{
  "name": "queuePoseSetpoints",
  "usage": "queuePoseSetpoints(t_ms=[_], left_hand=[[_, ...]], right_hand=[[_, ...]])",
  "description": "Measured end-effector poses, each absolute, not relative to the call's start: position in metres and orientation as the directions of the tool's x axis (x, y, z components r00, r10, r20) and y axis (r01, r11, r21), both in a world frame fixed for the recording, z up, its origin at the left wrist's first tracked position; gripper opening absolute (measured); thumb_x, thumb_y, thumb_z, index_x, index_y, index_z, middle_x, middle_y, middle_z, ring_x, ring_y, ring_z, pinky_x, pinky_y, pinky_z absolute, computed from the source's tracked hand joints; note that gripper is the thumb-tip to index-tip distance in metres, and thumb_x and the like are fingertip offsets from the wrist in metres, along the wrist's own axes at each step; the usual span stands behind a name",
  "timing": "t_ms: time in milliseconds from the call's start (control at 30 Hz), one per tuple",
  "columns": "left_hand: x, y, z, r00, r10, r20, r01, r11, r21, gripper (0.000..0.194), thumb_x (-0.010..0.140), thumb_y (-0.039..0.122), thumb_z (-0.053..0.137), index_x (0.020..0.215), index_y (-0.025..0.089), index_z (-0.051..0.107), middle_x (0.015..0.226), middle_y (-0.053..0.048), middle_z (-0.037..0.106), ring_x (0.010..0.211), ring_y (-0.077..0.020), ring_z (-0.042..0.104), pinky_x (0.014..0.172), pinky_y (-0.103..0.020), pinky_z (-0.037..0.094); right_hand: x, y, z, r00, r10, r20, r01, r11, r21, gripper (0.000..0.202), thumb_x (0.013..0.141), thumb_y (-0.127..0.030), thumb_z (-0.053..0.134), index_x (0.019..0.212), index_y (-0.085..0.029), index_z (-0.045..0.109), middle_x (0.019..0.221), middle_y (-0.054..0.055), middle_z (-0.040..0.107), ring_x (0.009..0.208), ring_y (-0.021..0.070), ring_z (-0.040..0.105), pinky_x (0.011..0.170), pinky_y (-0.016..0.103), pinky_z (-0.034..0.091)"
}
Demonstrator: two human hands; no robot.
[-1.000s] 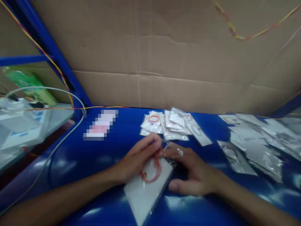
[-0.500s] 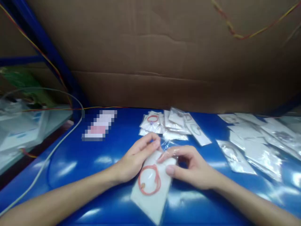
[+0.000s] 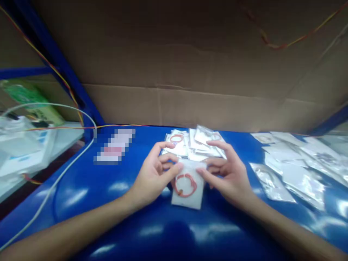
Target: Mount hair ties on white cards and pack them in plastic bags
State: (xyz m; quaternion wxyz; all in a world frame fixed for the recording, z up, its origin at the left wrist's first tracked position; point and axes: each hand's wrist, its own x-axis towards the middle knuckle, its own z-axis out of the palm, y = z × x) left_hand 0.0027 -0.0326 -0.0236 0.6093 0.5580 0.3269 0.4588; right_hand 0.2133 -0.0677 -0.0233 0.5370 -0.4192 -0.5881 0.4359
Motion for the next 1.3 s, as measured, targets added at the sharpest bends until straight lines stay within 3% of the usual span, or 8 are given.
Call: queuePoseSetpoints(t_ms=[167, 333, 467, 633, 833, 1100, 1200, 1300], left_hand=[[-0.003, -0.034, -0.023, 0.365, 0.909, 0.202, -0.067, -0.190, 0.979, 0.034, 0.089, 0.028, 0.073, 0.120, 0.024, 0.058, 0.096, -0.001, 0.065, 0.071, -0.0144, 0.068, 0.058, -0.023, 0.059], [-0.007, -0.039, -0.017, 0.380, 0.909, 0.172, 0.114, -0.230, 0.966, 0.042, 0.091, 0.033, 0.069, 0.131, 0.020, 0.065, 0.102, -0.007, 0.072, 0.085, -0.0212, 0.073, 0.070, -0.028, 0.062], [-0.007, -0.036, -0.013, 0.362, 0.904, 0.228, 0.205, -0.316, 0.926, 0.029, 0.090, 0.033, 0.069, 0.114, 0.019, 0.076, 0.111, -0.009, 0.076, 0.092, -0.0235, 0.073, 0.071, -0.028, 0.061], [-0.007, -0.034, -0.011, 0.340, 0.906, 0.254, 0.194, -0.332, 0.923, 0.022, 0.088, 0.033, 0.073, 0.103, 0.021, 0.081, 0.106, -0.007, 0.077, 0.089, -0.0233, 0.074, 0.062, -0.025, 0.061], [-0.006, -0.035, -0.011, 0.353, 0.916, 0.188, 0.113, -0.241, 0.964, 0.021, 0.087, 0.033, 0.074, 0.102, 0.020, 0.081, 0.104, -0.007, 0.076, 0.072, -0.0192, 0.072, 0.056, -0.027, 0.064], [-0.007, -0.031, -0.007, 0.350, 0.908, 0.231, 0.169, -0.304, 0.938, 0.020, 0.087, 0.037, 0.074, 0.095, 0.021, 0.082, 0.093, -0.004, 0.064, 0.066, -0.0140, 0.065, 0.049, -0.022, 0.057], [-0.009, -0.029, -0.008, 0.338, 0.903, 0.264, 0.230, -0.352, 0.907, 0.021, 0.087, 0.040, 0.074, 0.093, 0.022, 0.082, 0.094, -0.005, 0.062, 0.079, -0.0172, 0.065, 0.055, -0.022, 0.055], [-0.008, -0.028, -0.009, 0.345, 0.907, 0.239, 0.216, -0.325, 0.921, 0.021, 0.089, 0.039, 0.072, 0.088, 0.020, 0.081, 0.101, -0.007, 0.071, 0.092, -0.0202, 0.067, 0.072, -0.024, 0.056]], right_hand=[[0.216, -0.068, -0.022, -0.104, 0.939, 0.327, 0.139, 0.340, -0.930, 0.028, 0.089, -0.029, 0.074, 0.116, -0.024, 0.069, 0.092, 0.004, 0.074, 0.066, 0.0137, 0.069, 0.047, 0.020, 0.052], [0.217, -0.067, -0.022, -0.088, 0.950, 0.301, 0.245, 0.313, -0.918, 0.033, 0.089, -0.033, 0.074, 0.121, -0.023, 0.074, 0.089, 0.006, 0.079, 0.070, 0.0183, 0.074, 0.057, 0.027, 0.061], [0.218, -0.068, -0.020, -0.069, 0.948, 0.311, 0.258, 0.318, -0.912, 0.031, 0.087, -0.035, 0.076, 0.115, -0.023, 0.077, 0.090, 0.006, 0.081, 0.071, 0.0209, 0.076, 0.064, 0.032, 0.064], [0.220, -0.066, -0.016, -0.062, 0.966, 0.251, 0.269, 0.258, -0.928, 0.033, 0.084, -0.037, 0.078, 0.112, -0.020, 0.079, 0.084, 0.006, 0.081, 0.069, 0.0219, 0.076, 0.064, 0.032, 0.064], [0.220, -0.063, -0.014, -0.021, 0.976, 0.217, 0.200, 0.217, -0.955, 0.025, 0.078, -0.038, 0.083, 0.092, -0.018, 0.082, 0.080, 0.007, 0.080, 0.054, 0.0166, 0.068, 0.046, 0.025, 0.054], [0.220, -0.060, -0.010, -0.038, 0.930, 0.365, 0.314, 0.358, -0.880, 0.014, 0.082, -0.033, 0.080, 0.080, -0.019, 0.080, 0.082, 0.006, 0.077, 0.076, 0.0200, 0.069, 0.063, 0.028, 0.054], [0.220, -0.060, -0.010, -0.057, 0.941, 0.334, 0.289, 0.335, -0.897, 0.016, 0.083, -0.035, 0.078, 0.081, -0.020, 0.079, 0.085, 0.007, 0.077, 0.080, 0.0211, 0.070, 0.066, 0.029, 0.054], [0.219, -0.060, -0.013, -0.076, 0.983, 0.167, 0.212, 0.180, -0.961, 0.023, 0.084, -0.041, 0.078, 0.087, -0.018, 0.076, 0.080, 0.005, 0.078, 0.070, 0.0187, 0.070, 0.062, 0.028, 0.054]])
